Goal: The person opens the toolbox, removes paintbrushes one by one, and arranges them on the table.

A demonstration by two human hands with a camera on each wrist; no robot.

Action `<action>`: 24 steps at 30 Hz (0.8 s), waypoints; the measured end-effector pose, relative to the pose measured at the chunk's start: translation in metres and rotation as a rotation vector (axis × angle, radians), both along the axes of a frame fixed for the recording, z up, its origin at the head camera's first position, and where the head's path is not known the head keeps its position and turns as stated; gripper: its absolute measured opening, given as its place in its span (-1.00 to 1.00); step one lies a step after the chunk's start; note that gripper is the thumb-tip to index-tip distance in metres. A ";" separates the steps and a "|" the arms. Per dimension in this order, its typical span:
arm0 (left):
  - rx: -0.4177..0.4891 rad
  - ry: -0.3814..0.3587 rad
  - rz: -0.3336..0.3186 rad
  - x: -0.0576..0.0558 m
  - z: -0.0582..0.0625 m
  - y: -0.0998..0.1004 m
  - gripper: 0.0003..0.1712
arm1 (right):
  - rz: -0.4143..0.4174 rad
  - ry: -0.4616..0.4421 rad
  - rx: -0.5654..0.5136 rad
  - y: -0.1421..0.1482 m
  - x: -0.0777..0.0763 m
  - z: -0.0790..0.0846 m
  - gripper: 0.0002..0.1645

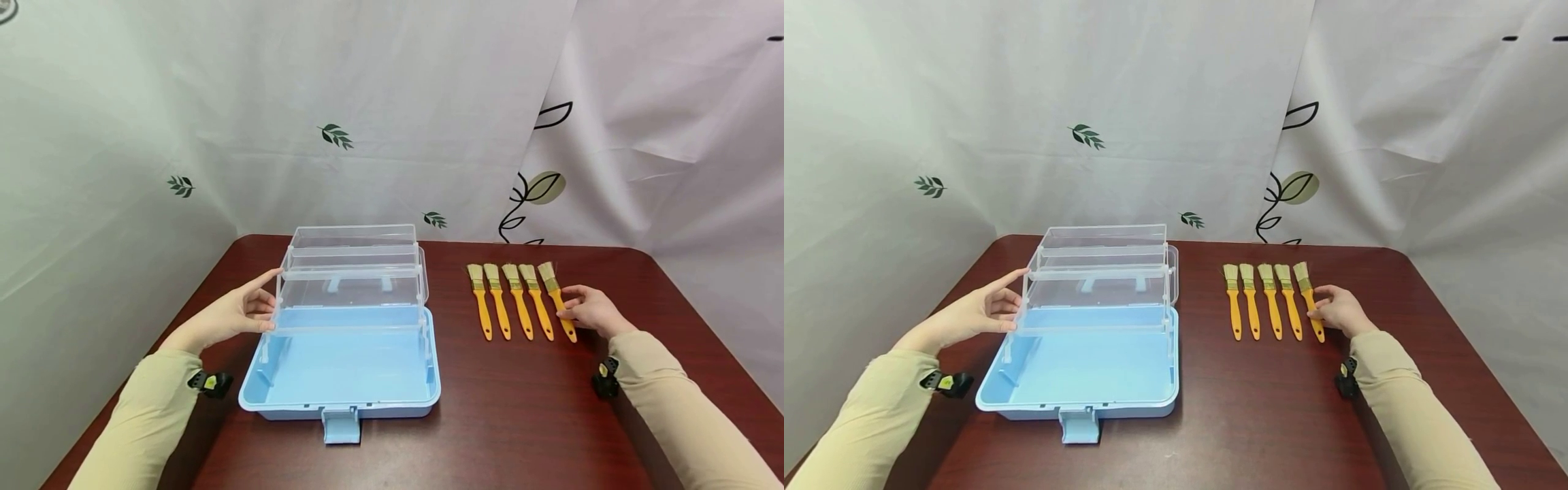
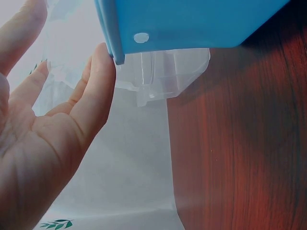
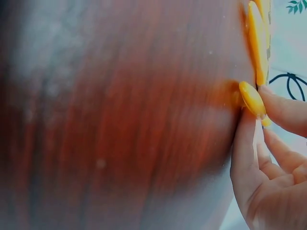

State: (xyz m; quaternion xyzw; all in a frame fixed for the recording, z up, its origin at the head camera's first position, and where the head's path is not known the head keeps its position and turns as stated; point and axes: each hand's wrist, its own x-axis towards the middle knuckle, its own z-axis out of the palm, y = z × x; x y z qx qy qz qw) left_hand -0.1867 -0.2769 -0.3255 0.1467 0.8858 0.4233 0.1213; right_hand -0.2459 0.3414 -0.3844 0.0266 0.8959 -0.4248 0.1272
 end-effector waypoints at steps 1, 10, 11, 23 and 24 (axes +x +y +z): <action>0.001 0.000 0.002 0.000 0.000 0.000 0.17 | 0.003 0.007 0.005 0.000 0.000 0.000 -0.20; -0.004 0.000 0.011 0.002 -0.001 0.001 0.17 | 0.007 0.042 0.029 0.005 0.001 -0.004 -0.20; -0.005 0.001 0.010 0.001 -0.001 0.002 0.16 | 0.007 0.046 0.030 0.006 0.002 -0.004 -0.20; 0.003 0.002 0.002 0.000 -0.001 0.002 0.16 | -0.019 0.061 0.027 0.012 0.004 -0.004 -0.16; 0.003 0.002 0.001 0.000 -0.001 0.002 0.16 | -0.021 0.061 0.022 0.012 0.005 -0.004 -0.16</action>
